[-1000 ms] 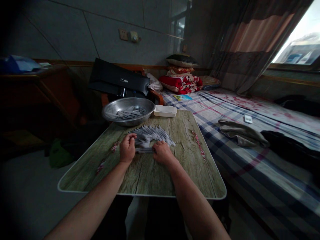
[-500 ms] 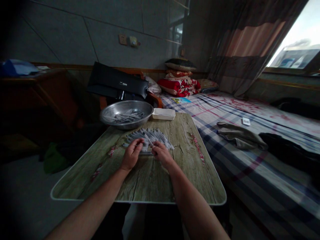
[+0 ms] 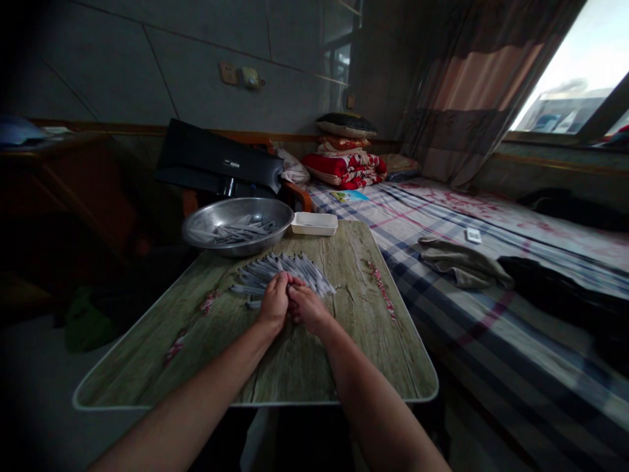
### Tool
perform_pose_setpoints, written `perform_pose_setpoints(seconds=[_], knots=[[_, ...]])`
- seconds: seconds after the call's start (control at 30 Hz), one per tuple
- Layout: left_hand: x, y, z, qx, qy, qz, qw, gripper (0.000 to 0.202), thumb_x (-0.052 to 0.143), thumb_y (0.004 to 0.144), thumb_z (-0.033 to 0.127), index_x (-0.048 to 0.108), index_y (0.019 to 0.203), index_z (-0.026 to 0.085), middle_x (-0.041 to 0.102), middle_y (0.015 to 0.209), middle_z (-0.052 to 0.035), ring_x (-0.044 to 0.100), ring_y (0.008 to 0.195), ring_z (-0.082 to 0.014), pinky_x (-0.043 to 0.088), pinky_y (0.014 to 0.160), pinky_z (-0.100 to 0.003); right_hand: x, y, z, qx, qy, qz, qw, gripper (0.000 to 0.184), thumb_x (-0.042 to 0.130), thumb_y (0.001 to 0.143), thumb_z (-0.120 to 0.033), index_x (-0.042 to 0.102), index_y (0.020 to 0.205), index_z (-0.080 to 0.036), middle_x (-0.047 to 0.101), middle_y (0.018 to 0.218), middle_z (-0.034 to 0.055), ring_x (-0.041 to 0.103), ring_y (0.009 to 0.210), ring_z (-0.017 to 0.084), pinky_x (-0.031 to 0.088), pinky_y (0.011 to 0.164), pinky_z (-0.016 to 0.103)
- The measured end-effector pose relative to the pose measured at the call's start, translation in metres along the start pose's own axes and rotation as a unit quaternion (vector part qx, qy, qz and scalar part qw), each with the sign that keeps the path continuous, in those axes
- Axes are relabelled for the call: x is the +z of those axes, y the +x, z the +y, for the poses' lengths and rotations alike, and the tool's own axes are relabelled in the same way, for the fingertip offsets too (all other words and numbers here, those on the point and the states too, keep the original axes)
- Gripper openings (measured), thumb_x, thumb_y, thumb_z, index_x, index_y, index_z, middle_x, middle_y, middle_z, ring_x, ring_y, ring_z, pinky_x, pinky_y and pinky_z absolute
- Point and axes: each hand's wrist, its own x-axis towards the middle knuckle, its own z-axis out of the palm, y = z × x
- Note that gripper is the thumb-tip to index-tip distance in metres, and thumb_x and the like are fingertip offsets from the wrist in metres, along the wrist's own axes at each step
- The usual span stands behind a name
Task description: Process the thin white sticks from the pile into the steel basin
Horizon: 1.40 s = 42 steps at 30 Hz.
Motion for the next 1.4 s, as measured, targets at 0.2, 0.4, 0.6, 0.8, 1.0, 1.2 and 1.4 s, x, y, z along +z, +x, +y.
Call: perform_pose_setpoints(seconds=[0.2, 0.4, 0.6, 0.8, 1.0, 1.2, 1.4], knots=[[-0.003, 0.005, -0.009, 0.035, 0.004, -0.013, 0.999, 0.042, 0.048, 0.088, 0.062, 0.046, 0.068, 0.025, 0.069, 0.074, -0.0037, 0.068, 0.075, -0.0205, 0.057, 0.078, -0.036, 0.001, 0.0, 0.002, -0.015, -0.059, 0.025, 0.998, 0.048, 0.069, 0.075, -0.064, 0.043, 0.074, -0.023, 0.037, 0.05, -0.0113, 0.028, 0.037, 0.005, 0.021, 0.036, 0.018], [-0.014, 0.004, -0.007, 0.057, 0.062, -0.013, 0.996, 0.045, 0.044, 0.09, 0.065, 0.048, 0.069, 0.025, 0.071, 0.079, -0.0046, 0.069, 0.081, -0.0216, 0.056, 0.082, -0.036, 0.006, 0.001, -0.002, -0.01, -0.092, 0.016, 0.996, 0.043, 0.063, 0.084, -0.059, 0.046, 0.07, -0.022, 0.036, 0.049, -0.0095, 0.027, 0.038, 0.006, 0.02, 0.036, 0.019], [-0.014, 0.005, -0.012, 0.031, 0.019, -0.021, 0.999, 0.044, 0.045, 0.089, 0.065, 0.047, 0.07, 0.025, 0.071, 0.078, -0.0036, 0.07, 0.078, -0.0209, 0.057, 0.081, -0.037, 0.007, 0.0, -0.001, 0.0, -0.057, 0.011, 0.998, 0.043, 0.068, 0.078, -0.059, 0.044, 0.072, -0.023, 0.035, 0.048, -0.0111, 0.025, 0.037, 0.005, 0.018, 0.036, 0.018], [-0.014, 0.005, -0.013, 0.021, -0.016, -0.031, 0.999, 0.042, 0.048, 0.09, 0.062, 0.048, 0.07, 0.025, 0.069, 0.076, -0.003, 0.071, 0.079, -0.0211, 0.057, 0.083, -0.038, 0.009, 0.001, 0.002, 0.002, -0.048, 0.017, 0.999, 0.04, 0.068, 0.077, -0.055, 0.043, 0.074, -0.023, 0.036, 0.047, -0.0114, 0.026, 0.037, 0.005, 0.019, 0.037, 0.018], [-0.016, 0.004, -0.009, 0.048, 0.005, -0.021, 0.999, 0.04, 0.051, 0.089, 0.059, 0.049, 0.068, 0.025, 0.069, 0.074, -0.0025, 0.069, 0.077, -0.0206, 0.056, 0.08, -0.035, 0.011, 0.001, 0.004, -0.023, -0.065, 0.015, 0.998, 0.045, 0.067, 0.077, -0.061, 0.044, 0.072, -0.023, 0.036, 0.046, -0.0109, 0.026, 0.035, 0.005, 0.019, 0.036, 0.019], [-0.021, 0.007, -0.006, 0.001, -0.071, -0.073, 0.995, 0.037, 0.066, 0.082, 0.056, 0.059, 0.072, 0.021, 0.073, 0.081, -0.0043, 0.07, 0.085, -0.0209, 0.055, 0.085, -0.035, 0.002, 0.0, 0.002, 0.026, 0.048, -0.03, 0.998, 0.049, 0.074, 0.074, -0.059, 0.039, 0.076, -0.024, 0.033, 0.045, -0.0135, 0.02, 0.035, 0.004, 0.013, 0.036, 0.017], [-0.03, 0.009, -0.003, -0.13, -0.191, -0.166, 0.959, 0.036, 0.084, 0.072, 0.046, 0.068, 0.086, 0.017, 0.073, 0.08, -0.0051, 0.073, 0.085, -0.0217, 0.056, 0.067, -0.026, -0.01, 0.001, -0.003, 0.064, 0.134, -0.136, 0.98, 0.041, 0.074, 0.075, -0.05, 0.046, 0.079, -0.021, 0.048, 0.055, -0.0077, 0.02, 0.036, 0.003, 0.008, 0.036, 0.017]])
